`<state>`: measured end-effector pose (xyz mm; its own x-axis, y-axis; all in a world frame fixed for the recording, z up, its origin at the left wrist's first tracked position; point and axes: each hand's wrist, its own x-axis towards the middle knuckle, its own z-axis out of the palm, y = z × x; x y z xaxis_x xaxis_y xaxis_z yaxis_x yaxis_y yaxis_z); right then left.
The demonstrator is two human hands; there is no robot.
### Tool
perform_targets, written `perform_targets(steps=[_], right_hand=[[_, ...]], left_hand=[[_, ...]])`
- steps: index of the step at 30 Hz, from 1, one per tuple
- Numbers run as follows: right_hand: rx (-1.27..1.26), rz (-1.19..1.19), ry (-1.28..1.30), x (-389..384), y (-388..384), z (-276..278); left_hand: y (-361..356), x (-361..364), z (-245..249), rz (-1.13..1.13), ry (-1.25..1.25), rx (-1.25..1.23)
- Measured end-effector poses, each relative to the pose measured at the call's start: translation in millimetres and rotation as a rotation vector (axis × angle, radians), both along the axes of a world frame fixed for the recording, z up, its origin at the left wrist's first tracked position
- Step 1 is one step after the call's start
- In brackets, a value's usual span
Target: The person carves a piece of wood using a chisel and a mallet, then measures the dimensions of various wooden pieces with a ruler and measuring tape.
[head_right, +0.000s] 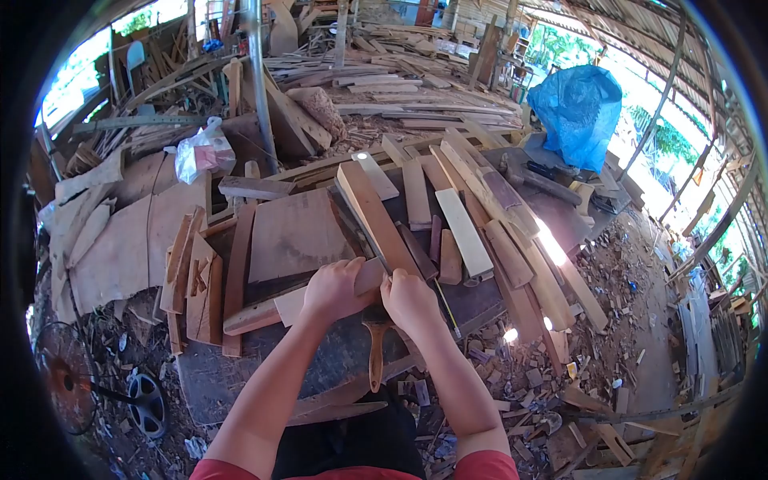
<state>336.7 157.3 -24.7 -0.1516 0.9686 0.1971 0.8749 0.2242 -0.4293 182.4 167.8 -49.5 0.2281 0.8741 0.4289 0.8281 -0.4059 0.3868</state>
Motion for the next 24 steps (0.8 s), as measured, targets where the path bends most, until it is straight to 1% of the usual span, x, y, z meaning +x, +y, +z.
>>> perform_targets(steps=[2, 4, 8, 11, 13, 20, 24], right_hand=[[-0.038, 0.000, 0.024, 0, 1, 4], [-0.024, -0.007, 0.029, -1, 0, 5], [-0.015, 0.016, 0.034, 0, 1, 3], [-0.018, 0.007, -0.009, -2, 1, 1], [0.017, 0.000, -0.099, -3, 2, -2], [0.020, -0.006, -0.159, -7, 5, -12], [0.022, -0.013, -0.173, -5, 0, -16]], left_hand=[[0, 0, 3, 0.007, -0.005, -0.009], [2, -1, 3, -0.001, 0.018, -0.104], [3, -1, 0, -0.002, -0.003, -0.082], [5, -3, -1, 0.000, -0.026, -0.116], [5, -3, 0, -0.006, -0.014, -0.145], [5, -4, 4, -0.011, -0.028, -0.193], [8, -5, 3, -0.008, 0.005, -0.230]])
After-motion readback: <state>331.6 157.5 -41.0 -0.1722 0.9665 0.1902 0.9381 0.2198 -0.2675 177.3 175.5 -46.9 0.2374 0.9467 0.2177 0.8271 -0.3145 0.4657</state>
